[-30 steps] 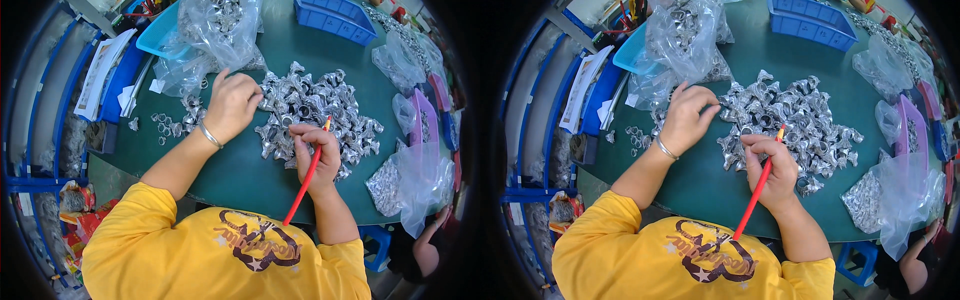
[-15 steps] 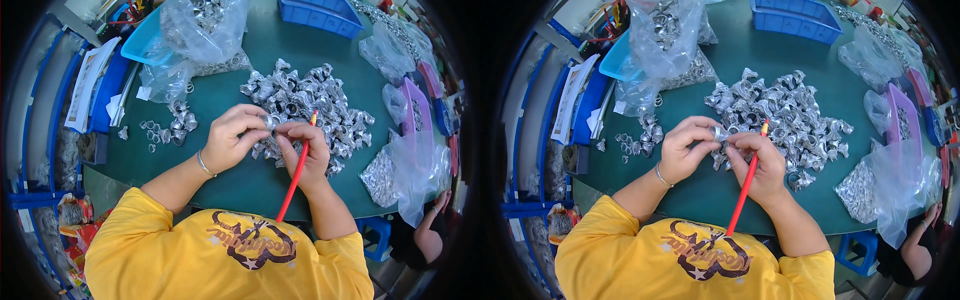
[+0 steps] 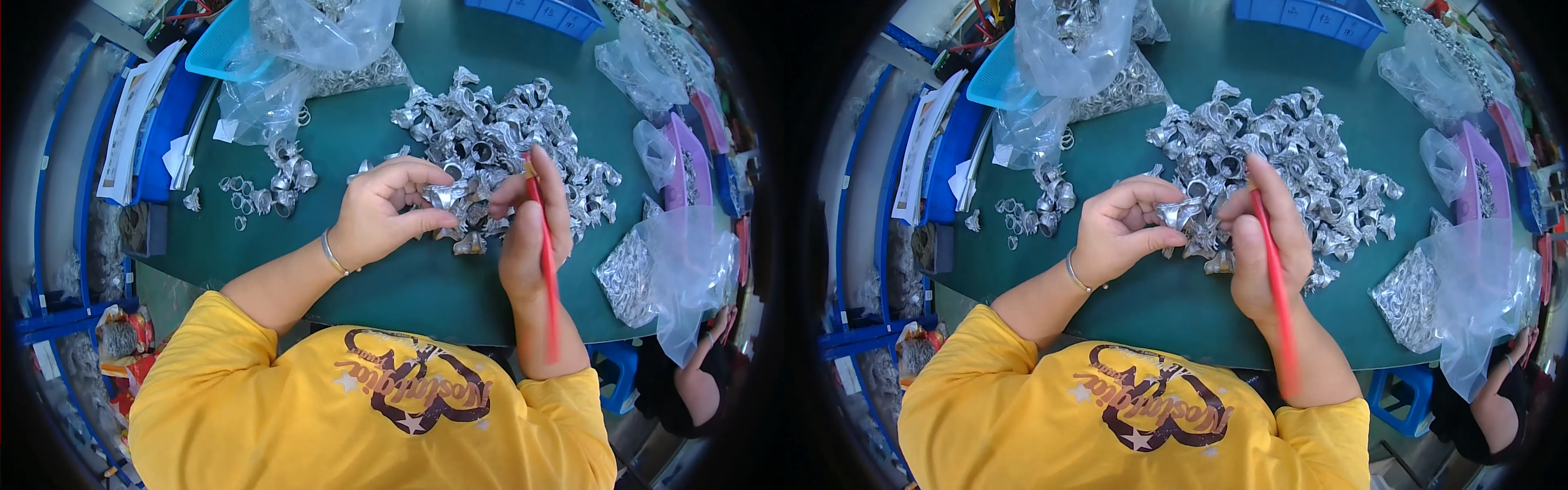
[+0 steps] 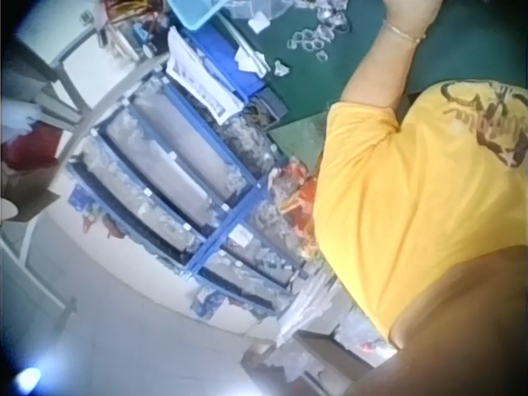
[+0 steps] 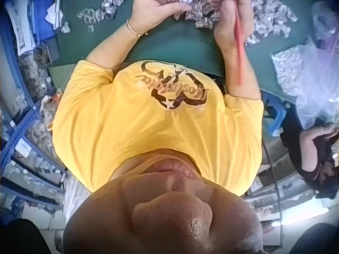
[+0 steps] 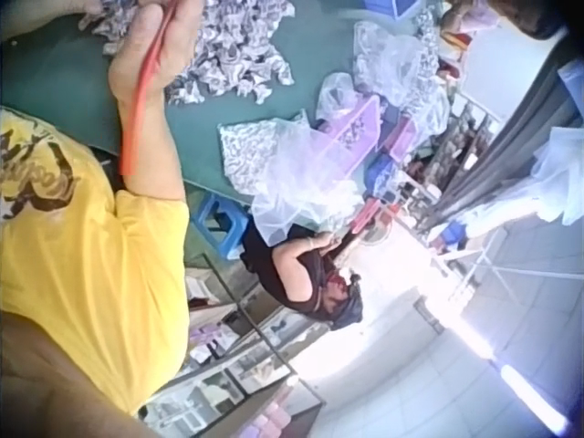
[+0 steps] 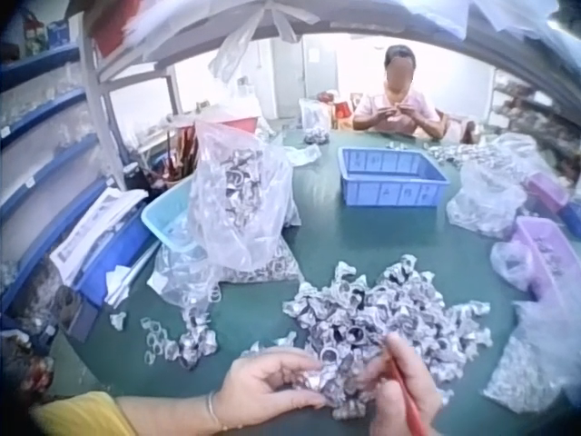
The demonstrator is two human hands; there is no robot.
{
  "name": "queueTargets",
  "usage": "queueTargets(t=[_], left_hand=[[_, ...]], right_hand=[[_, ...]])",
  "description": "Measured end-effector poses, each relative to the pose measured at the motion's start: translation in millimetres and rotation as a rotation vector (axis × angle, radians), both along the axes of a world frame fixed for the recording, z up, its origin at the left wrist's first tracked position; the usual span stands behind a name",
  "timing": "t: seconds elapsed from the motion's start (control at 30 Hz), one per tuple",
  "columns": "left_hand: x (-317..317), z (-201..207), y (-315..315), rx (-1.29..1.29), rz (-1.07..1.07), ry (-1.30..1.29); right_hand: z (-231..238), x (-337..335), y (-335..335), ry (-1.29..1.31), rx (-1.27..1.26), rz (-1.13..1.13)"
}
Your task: The person uses a thin red brush to apply yellow paint to the center of small, folded metal rings. They pick up rings one at a time from a large pile, apply the paint, and set the finished rings aside in a smaller group.
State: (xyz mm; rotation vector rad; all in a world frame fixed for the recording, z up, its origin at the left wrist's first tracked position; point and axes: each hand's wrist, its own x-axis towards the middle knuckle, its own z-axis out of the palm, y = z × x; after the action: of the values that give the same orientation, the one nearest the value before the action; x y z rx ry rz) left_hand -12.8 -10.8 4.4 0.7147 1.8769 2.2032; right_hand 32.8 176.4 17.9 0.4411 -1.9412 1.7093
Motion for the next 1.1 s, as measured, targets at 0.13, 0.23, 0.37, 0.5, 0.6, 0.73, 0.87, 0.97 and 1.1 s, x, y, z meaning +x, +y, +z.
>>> queueTargets(t=[0.13, 0.23, 0.37, 0.5, 0.6, 0.73, 0.87, 0.97, 1.1], left_hand=[[0.9, 4.6, 0.6, -0.068, -0.037, 0.023], [1.3, 2.5, 2.6, -0.016, -0.045, -0.001], [2.3, 6.4, 2.5, -0.038, -0.06, -0.016], [-1.0, -0.7, -0.4, -0.164, -0.032, 0.148], [-0.1, 2.8, 1.4, -0.173, -0.014, 0.183], [0.6, 5.8, 1.0, -0.183, -0.009, 0.187], [0.0, 10.1, -0.4, -0.296, 0.001, 0.303], [-1.5, 6.3, -0.2, -0.302, 0.031, 0.36], [-2.5, 3.7, 0.3, -0.295, 0.028, 0.371]], right_hand=[[2.4, 3.7, -5.6, 0.059, -0.008, -0.015], [0.8, 2.0, -4.8, 0.05, -0.206, 0.031], [-0.4, -0.1, 1.4, 0.112, -0.021, 0.056], [-0.1, -0.2, -2.6, 0.096, 0.014, 0.048], [-0.2, -1.1, -3.6, 0.11, 0.053, 0.037], [-0.5, -2.8, -4.8, 0.15, 0.096, 0.038], [-0.5, -3.4, -6.8, 0.137, 0.146, 0.045], [0.4, -3.3, -8.8, 0.122, 0.172, 0.032], [-1.5, -3.2, -6.7, 0.119, 0.199, -0.041]])
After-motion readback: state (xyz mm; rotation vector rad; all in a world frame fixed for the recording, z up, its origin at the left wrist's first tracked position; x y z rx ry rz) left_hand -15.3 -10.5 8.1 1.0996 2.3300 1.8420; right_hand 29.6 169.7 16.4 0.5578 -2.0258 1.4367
